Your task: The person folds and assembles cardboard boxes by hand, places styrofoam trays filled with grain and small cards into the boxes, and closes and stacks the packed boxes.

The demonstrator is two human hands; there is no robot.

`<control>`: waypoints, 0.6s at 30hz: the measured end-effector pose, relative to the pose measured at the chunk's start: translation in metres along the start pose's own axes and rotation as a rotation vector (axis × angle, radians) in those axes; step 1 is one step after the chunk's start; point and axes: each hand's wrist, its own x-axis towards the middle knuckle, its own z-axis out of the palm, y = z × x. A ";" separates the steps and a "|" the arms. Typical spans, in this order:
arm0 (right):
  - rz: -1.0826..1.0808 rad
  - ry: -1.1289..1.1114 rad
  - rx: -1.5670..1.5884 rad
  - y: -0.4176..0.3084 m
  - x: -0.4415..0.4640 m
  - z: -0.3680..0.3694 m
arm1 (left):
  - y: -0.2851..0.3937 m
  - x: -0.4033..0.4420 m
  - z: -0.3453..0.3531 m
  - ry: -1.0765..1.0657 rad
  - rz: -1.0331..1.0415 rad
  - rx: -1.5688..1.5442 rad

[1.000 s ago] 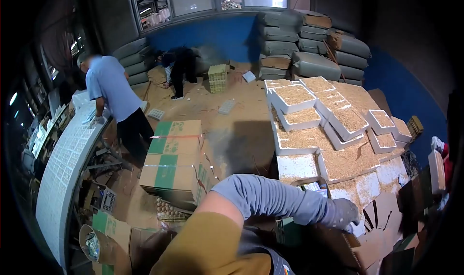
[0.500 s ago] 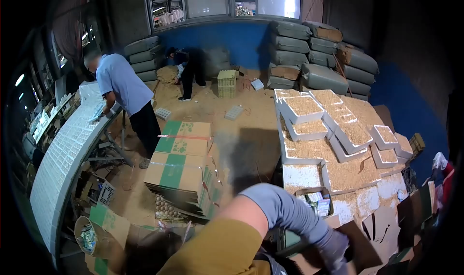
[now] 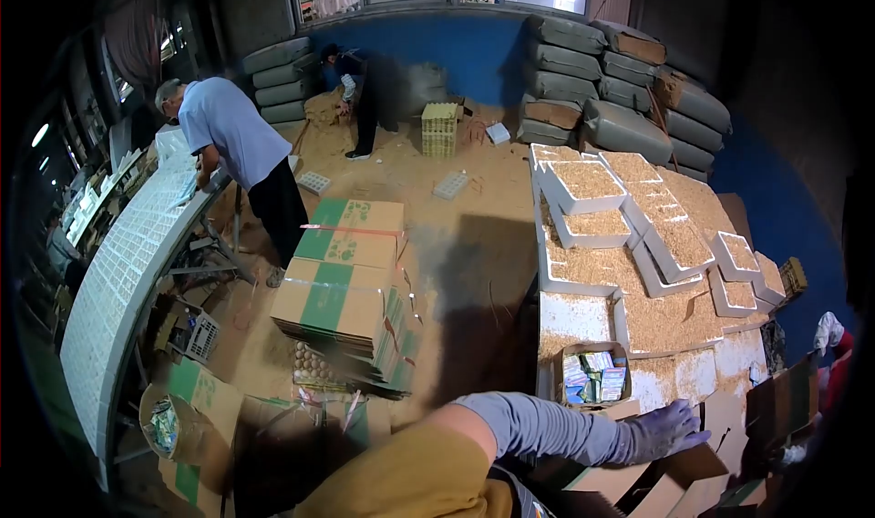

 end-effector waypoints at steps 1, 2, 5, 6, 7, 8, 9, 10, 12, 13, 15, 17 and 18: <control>0.031 0.043 0.013 -0.001 0.008 0.002 | -0.010 0.006 -0.014 -0.228 0.018 -0.334; 0.066 0.069 0.021 -0.003 0.016 0.004 | -0.015 0.010 -0.033 -0.456 0.033 -0.674; 0.151 0.116 0.073 -0.002 0.029 0.004 | -0.019 -0.024 -0.100 -0.481 0.120 -0.831; 0.175 0.130 0.094 -0.002 0.034 0.003 | -0.026 -0.046 -0.095 -0.483 0.121 -0.826; 0.207 0.144 0.121 -0.001 0.037 0.003 | -0.035 -0.071 -0.089 -0.389 0.356 -0.822; 0.242 0.166 0.145 -0.001 0.041 0.000 | -0.040 -0.089 -0.083 -0.288 0.584 -0.816; 0.279 0.193 0.173 0.000 0.046 -0.003 | -0.041 -0.098 -0.071 -0.287 0.579 -0.818; 0.319 0.225 0.216 0.000 0.050 -0.008 | -0.040 -0.100 -0.052 -0.260 0.535 -0.863; 0.336 0.285 0.349 -0.003 0.058 -0.025 | -0.045 -0.086 -0.023 -0.185 0.381 -0.969; 0.175 0.248 0.509 -0.012 0.058 -0.033 | -0.054 -0.074 -0.024 -0.211 0.084 -1.278; 0.133 0.350 0.697 0.043 0.061 -0.081 | -0.056 -0.057 -0.030 -0.635 -0.896 -1.402; -0.091 0.185 0.385 0.003 0.049 -0.064 | -0.025 -0.090 0.029 -0.141 -1.056 -1.543; 0.005 0.142 0.588 0.046 0.042 -0.074 | -0.035 -0.096 0.008 -0.483 -0.958 -1.207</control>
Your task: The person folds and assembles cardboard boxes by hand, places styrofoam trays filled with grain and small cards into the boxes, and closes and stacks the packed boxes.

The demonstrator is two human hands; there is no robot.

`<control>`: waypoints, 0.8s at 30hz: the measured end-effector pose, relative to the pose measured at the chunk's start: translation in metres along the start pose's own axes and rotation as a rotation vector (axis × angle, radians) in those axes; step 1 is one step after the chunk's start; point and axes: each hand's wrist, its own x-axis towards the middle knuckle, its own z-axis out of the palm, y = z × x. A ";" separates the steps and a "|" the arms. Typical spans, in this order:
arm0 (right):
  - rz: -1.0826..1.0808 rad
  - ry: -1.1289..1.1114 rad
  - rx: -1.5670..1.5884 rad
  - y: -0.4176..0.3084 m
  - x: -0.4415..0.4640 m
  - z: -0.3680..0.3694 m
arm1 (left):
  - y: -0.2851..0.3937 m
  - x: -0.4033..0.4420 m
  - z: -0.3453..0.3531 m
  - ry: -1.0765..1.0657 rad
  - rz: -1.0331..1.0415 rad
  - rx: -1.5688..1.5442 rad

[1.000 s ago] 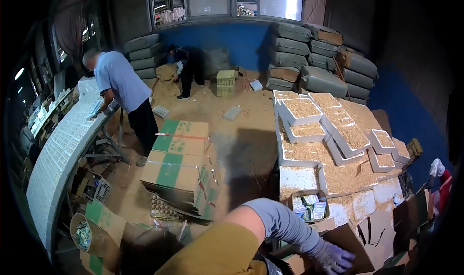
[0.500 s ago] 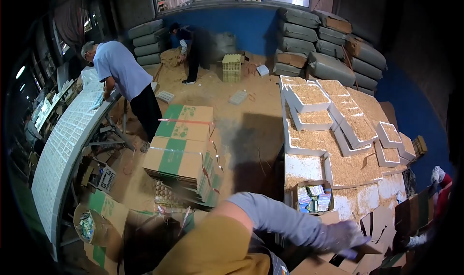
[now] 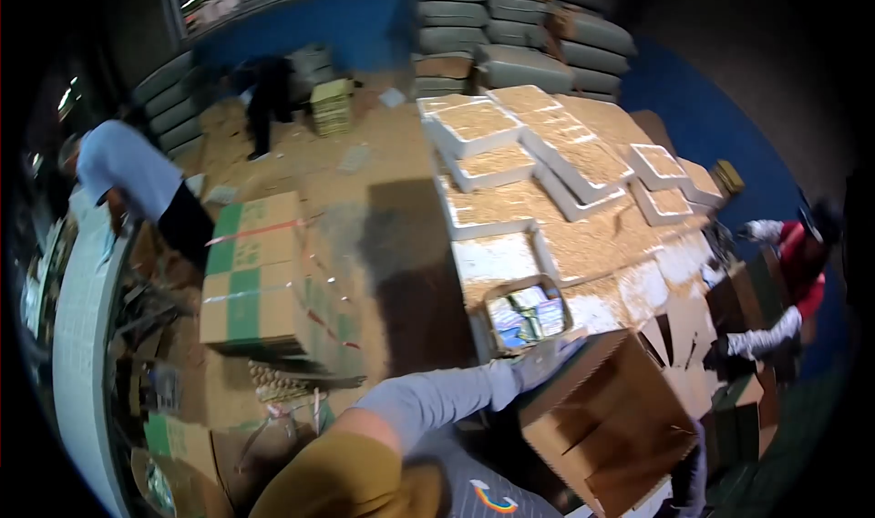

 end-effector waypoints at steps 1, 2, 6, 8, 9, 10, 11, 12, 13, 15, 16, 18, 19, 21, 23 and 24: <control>-0.007 0.098 -0.231 -0.013 -0.003 0.043 | -0.051 -0.001 0.022 0.063 0.032 0.342; 0.009 0.233 -0.329 0.023 -0.004 0.038 | -0.055 -0.004 0.025 -0.031 -0.105 0.563; 0.042 0.363 -0.329 0.063 -0.014 0.042 | -0.013 -0.003 -0.037 -0.080 0.094 0.538; 0.102 0.385 -0.296 0.061 -0.018 0.044 | -0.039 0.042 -0.109 0.358 0.286 0.481; 0.125 0.403 -0.294 0.060 -0.019 0.044 | -0.046 0.063 -0.150 0.624 0.203 0.597; 0.145 0.417 -0.290 0.059 -0.019 0.043 | -0.089 0.090 -0.198 0.806 0.165 0.770; 0.167 0.434 -0.281 0.059 -0.019 0.045 | -0.118 0.114 -0.238 1.007 0.089 0.417; 0.188 0.452 -0.268 0.058 -0.019 0.047 | -0.128 0.136 -0.279 1.052 0.043 0.386; 0.213 0.471 -0.255 0.055 -0.017 0.048 | -0.137 0.158 -0.321 1.097 -0.003 0.354; 0.261 0.507 -0.233 0.050 -0.014 0.056 | -0.154 0.203 -0.395 1.168 -0.076 0.282; 0.296 0.530 -0.222 0.049 -0.014 0.059 | -0.158 0.228 -0.420 1.185 -0.106 0.238; 0.338 0.562 -0.209 0.045 -0.009 0.067 | -0.162 0.273 -0.455 1.205 -0.153 0.129; 0.358 0.577 -0.203 0.044 -0.009 0.070 | -0.165 0.293 -0.463 1.224 -0.170 0.094; 0.384 0.600 -0.192 0.042 -0.005 0.074 | -0.183 0.328 -0.470 1.307 -0.184 0.106; 0.408 0.617 -0.193 0.039 -0.004 0.078 | -0.185 0.337 -0.471 1.302 -0.294 0.137; 0.416 0.624 -0.192 0.039 -0.003 0.080 | -0.161 0.336 -0.467 1.292 -0.296 0.135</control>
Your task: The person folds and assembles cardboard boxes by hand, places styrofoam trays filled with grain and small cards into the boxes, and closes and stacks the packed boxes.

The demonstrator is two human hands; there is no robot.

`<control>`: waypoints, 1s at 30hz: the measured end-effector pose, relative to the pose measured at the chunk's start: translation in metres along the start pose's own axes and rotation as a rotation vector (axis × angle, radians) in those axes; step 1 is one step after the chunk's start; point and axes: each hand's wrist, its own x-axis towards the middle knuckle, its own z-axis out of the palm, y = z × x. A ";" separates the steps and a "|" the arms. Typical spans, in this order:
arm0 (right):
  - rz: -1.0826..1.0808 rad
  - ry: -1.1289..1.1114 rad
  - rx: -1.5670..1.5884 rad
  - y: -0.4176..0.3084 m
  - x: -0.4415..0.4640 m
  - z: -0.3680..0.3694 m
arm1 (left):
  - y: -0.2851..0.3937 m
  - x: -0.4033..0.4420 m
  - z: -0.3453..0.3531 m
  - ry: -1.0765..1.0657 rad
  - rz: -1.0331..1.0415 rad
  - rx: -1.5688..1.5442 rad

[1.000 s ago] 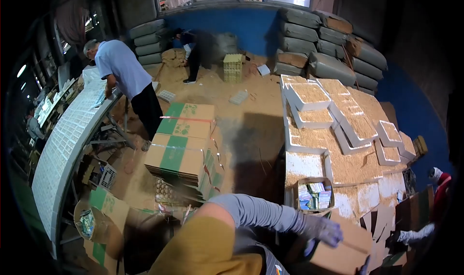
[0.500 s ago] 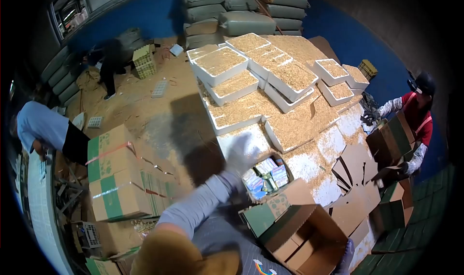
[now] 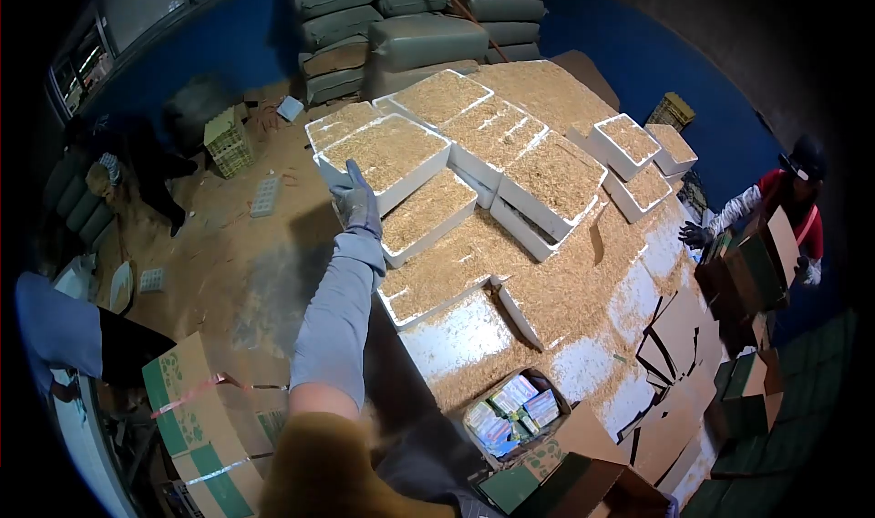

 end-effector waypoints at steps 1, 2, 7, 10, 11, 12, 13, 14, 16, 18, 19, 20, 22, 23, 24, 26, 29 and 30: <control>0.006 0.008 0.005 -0.001 -0.001 0.001 | 0.031 -0.012 -0.007 -0.025 -0.130 0.053; 0.010 0.012 0.010 -0.001 -0.002 0.001 | 0.054 -0.022 -0.014 -0.050 -0.262 0.109; -0.019 0.023 0.037 0.005 -0.006 -0.003 | 0.028 -0.012 -0.031 -0.376 -0.290 -0.557; -0.078 0.016 0.082 0.022 -0.012 -0.012 | 0.043 -0.058 -0.081 -0.679 -0.487 -0.783; -0.114 0.012 0.095 0.027 -0.013 -0.013 | 0.064 -0.088 -0.103 -0.784 -0.503 -0.766; -0.158 0.020 0.098 0.035 -0.013 -0.016 | 0.082 -0.122 -0.122 -0.895 -0.527 -0.743; -0.211 0.085 0.019 0.038 -0.010 -0.016 | 0.090 -0.152 -0.131 -0.990 -0.507 -0.708; -0.259 0.154 -0.063 0.035 -0.008 -0.012 | 0.101 -0.184 -0.138 -1.093 -0.485 -0.677; -0.340 0.230 -0.275 0.029 -0.002 -0.013 | 0.129 -0.260 -0.146 -1.359 -0.437 -0.708; -0.290 0.230 -0.132 0.010 -0.002 -0.003 | 0.158 -0.339 -0.158 -1.548 -0.556 -0.642; -0.286 0.202 -0.149 0.008 0.003 -0.005 | 0.167 -0.376 -0.161 -1.646 -0.620 -0.628; -0.337 0.210 -0.177 0.030 0.017 -0.016 | 0.174 -0.414 -0.167 -1.738 -0.694 -0.605; -0.226 0.291 -0.083 -0.003 0.010 0.000 | 0.185 -0.485 -0.186 -1.863 -0.829 -0.612; -0.254 0.295 -0.117 -0.004 0.012 -0.002 | 0.172 -0.505 -0.191 -1.989 0.009 -0.486; -0.270 0.276 -0.114 -0.004 0.008 -0.005 | 0.169 -0.522 -0.196 -1.903 0.859 -0.347; -0.297 0.219 -0.082 -0.005 0.002 -0.012 | 0.157 -0.551 -0.210 -1.985 0.888 -0.202; -0.350 0.099 -0.017 -0.007 -0.006 -0.018 | 0.153 -0.573 -0.230 -2.219 0.065 -0.231; -0.370 0.059 0.002 -0.005 -0.006 -0.020 | 0.163 -0.581 -0.242 -2.011 -0.759 -0.266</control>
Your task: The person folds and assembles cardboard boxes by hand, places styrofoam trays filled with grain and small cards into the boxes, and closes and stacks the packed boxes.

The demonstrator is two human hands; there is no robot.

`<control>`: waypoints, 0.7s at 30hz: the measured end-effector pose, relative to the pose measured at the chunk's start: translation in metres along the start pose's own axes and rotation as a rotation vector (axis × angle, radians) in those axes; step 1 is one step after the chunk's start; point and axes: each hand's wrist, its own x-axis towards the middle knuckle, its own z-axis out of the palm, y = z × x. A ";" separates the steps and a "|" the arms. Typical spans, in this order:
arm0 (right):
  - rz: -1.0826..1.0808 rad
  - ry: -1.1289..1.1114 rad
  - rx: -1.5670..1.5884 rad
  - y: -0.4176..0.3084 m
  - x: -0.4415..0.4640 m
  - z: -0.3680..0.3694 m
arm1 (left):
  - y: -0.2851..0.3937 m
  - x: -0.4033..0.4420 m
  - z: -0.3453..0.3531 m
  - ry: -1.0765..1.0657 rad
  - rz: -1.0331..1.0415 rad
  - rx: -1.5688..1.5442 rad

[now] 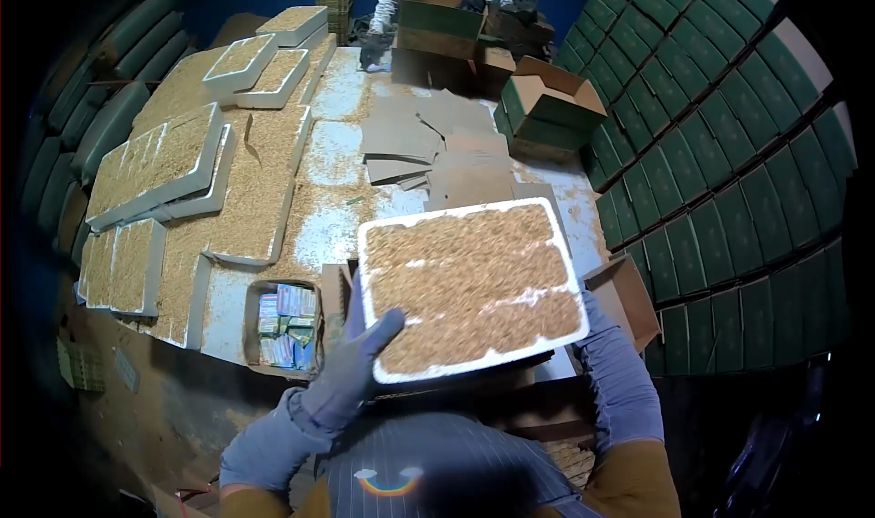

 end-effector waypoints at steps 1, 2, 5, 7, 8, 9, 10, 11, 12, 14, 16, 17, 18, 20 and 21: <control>-0.020 -0.033 0.024 0.003 0.001 -0.001 | -0.001 -0.008 -0.003 0.026 -0.008 0.122; -0.033 -0.056 0.053 0.008 0.002 -0.002 | -0.003 -0.021 -0.017 0.050 -0.015 0.243; 0.098 -0.055 0.333 0.036 0.013 0.006 | -0.018 -0.052 -0.043 0.089 0.037 0.601; 0.081 -0.007 0.031 0.041 0.013 0.008 | -0.018 -0.058 -0.034 0.272 -0.081 0.371; 0.052 0.003 -0.018 0.041 0.009 0.008 | -0.021 -0.056 -0.033 0.273 -0.088 0.373; 0.026 -0.191 -0.236 0.042 0.011 -0.003 | -0.025 -0.054 -0.032 0.272 -0.079 0.455; 0.027 -0.197 -0.230 0.047 0.014 -0.011 | -0.028 -0.053 -0.033 0.275 -0.068 0.537; -0.074 -0.253 -0.162 0.053 0.018 -0.017 | -0.032 -0.051 -0.036 0.293 -0.051 0.635; -0.174 -0.312 -0.093 0.046 0.024 -0.020 | -0.031 -0.050 -0.029 0.310 -0.053 0.633; 0.488 -0.473 0.129 0.026 0.037 -0.048 | -0.022 -0.042 -0.008 0.313 -0.021 0.470; 0.429 -0.120 0.146 0.091 0.075 -0.074 | -0.028 -0.036 -0.016 0.313 0.028 0.534; 0.397 0.009 -0.109 0.118 0.089 -0.084 | -0.027 -0.035 -0.009 0.348 -0.030 0.484; 0.399 0.141 -0.366 0.145 0.104 -0.093 | -0.031 -0.033 -0.012 0.291 -0.038 0.494; 0.700 0.192 -0.817 0.189 0.122 -0.095 | -0.053 -0.030 -0.028 0.314 -0.110 0.823; 0.860 0.209 -0.918 0.196 0.120 -0.090 | -0.056 -0.034 -0.022 0.345 -0.094 1.090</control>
